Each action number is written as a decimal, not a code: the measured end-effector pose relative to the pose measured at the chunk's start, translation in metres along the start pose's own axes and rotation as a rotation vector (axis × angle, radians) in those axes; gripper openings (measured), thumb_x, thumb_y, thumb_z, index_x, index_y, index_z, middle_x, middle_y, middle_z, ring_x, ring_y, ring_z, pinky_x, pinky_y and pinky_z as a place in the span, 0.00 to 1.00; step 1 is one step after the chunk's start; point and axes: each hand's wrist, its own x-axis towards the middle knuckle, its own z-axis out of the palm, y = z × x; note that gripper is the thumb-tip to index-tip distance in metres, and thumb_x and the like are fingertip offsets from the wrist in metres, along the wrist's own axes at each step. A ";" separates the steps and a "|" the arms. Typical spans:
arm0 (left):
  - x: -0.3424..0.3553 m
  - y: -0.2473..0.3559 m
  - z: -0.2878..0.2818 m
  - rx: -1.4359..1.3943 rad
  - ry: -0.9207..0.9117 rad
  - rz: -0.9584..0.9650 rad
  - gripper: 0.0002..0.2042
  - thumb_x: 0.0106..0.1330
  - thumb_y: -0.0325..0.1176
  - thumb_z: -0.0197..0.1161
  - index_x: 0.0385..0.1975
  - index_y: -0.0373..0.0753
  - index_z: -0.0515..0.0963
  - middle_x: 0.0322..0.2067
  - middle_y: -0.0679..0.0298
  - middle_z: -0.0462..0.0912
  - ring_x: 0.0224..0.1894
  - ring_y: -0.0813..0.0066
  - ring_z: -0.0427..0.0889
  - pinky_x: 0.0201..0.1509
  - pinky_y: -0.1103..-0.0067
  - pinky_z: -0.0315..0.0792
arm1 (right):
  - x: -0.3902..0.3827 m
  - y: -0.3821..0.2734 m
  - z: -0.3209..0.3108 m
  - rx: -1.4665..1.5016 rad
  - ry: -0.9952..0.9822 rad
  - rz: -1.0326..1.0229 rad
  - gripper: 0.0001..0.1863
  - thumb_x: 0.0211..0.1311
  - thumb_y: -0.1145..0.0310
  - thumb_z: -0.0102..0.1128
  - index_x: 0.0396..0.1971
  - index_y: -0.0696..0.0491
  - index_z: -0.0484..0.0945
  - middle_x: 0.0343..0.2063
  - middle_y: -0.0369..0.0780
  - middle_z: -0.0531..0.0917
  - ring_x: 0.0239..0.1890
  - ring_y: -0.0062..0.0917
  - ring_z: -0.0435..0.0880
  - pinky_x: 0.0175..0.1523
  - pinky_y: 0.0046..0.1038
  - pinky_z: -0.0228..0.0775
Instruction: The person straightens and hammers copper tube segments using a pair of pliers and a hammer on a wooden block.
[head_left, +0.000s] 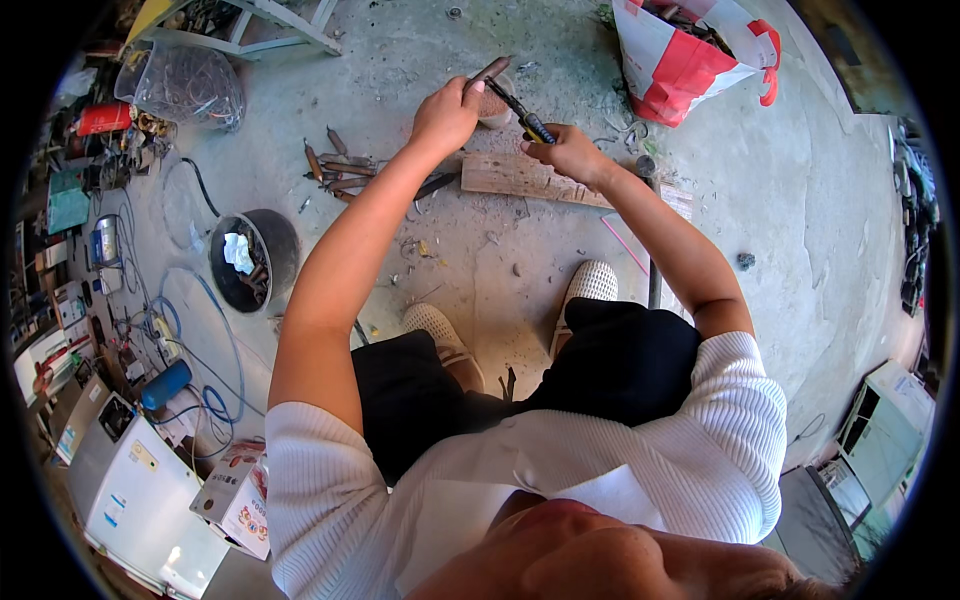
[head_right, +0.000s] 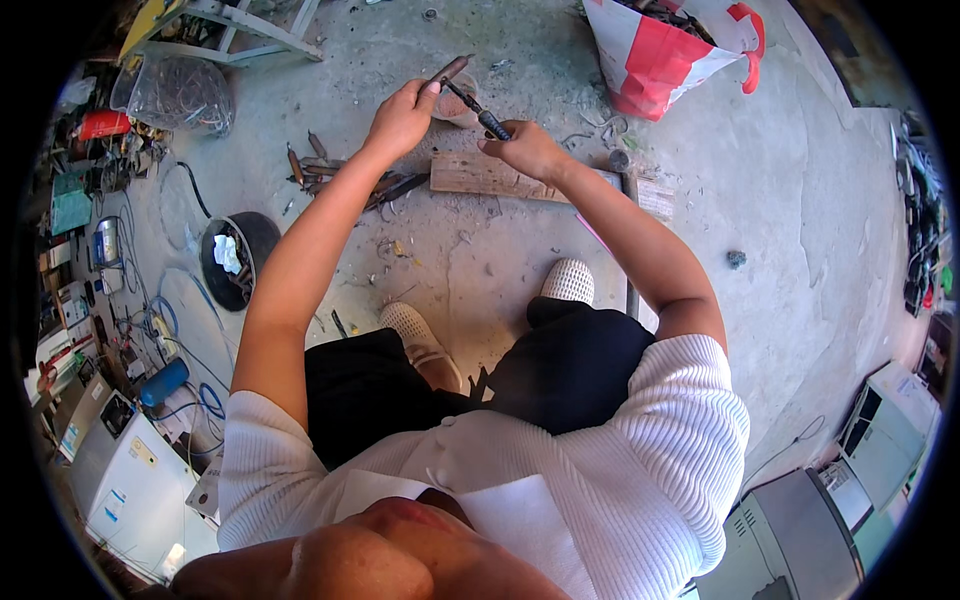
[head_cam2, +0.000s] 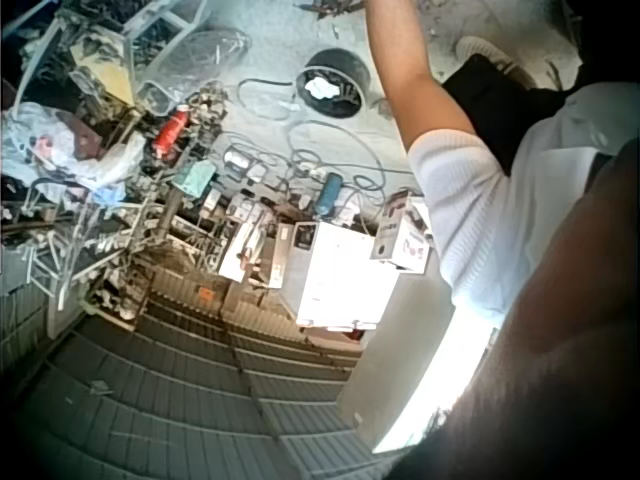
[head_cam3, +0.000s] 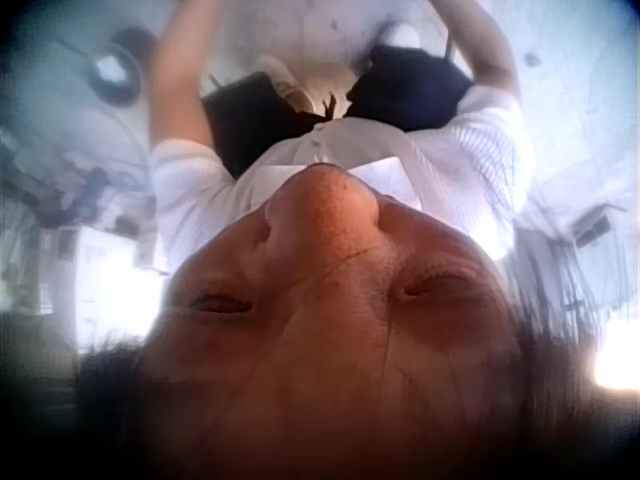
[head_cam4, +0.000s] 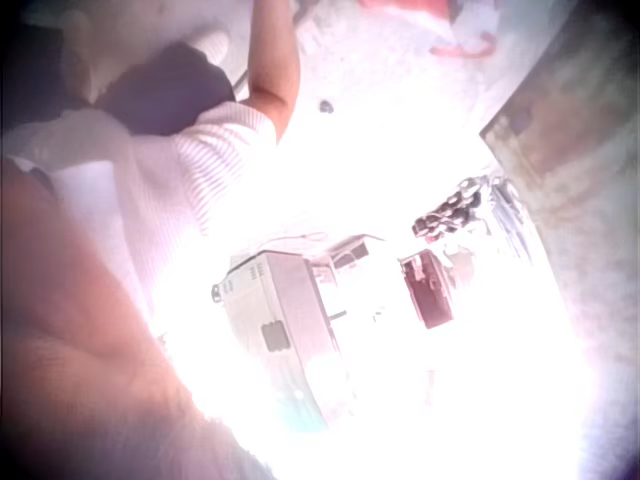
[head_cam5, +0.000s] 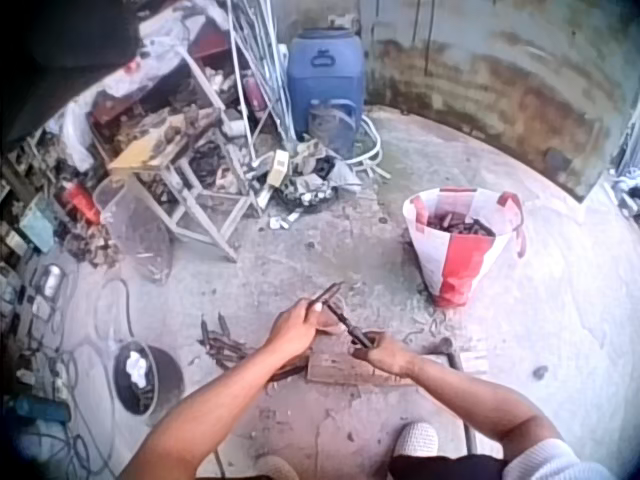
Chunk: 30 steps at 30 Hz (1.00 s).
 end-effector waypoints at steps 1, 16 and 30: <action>0.000 -0.001 0.000 0.009 0.002 0.003 0.21 0.70 0.49 0.45 0.46 0.37 0.73 0.34 0.52 0.80 0.40 0.52 0.79 0.44 0.66 0.69 | 0.000 0.000 0.000 -0.001 -0.002 0.001 0.24 0.51 0.49 0.61 0.30 0.59 0.78 0.24 0.43 0.79 0.31 0.28 0.76 0.41 0.30 0.66; -0.001 0.003 0.000 0.076 -0.008 0.008 0.21 0.69 0.49 0.44 0.42 0.36 0.74 0.35 0.50 0.80 0.41 0.48 0.78 0.44 0.63 0.70 | -0.006 -0.006 0.000 -0.101 0.006 0.009 0.22 0.54 0.51 0.58 0.27 0.59 0.77 0.22 0.46 0.79 0.27 0.32 0.77 0.38 0.33 0.68; -0.001 0.002 0.006 0.179 -0.095 0.029 0.21 0.69 0.47 0.43 0.40 0.32 0.71 0.38 0.44 0.78 0.45 0.44 0.76 0.48 0.61 0.68 | 0.007 0.011 -0.007 -0.421 0.197 -0.193 0.17 0.56 0.56 0.57 0.36 0.55 0.76 0.31 0.54 0.81 0.36 0.50 0.79 0.43 0.42 0.71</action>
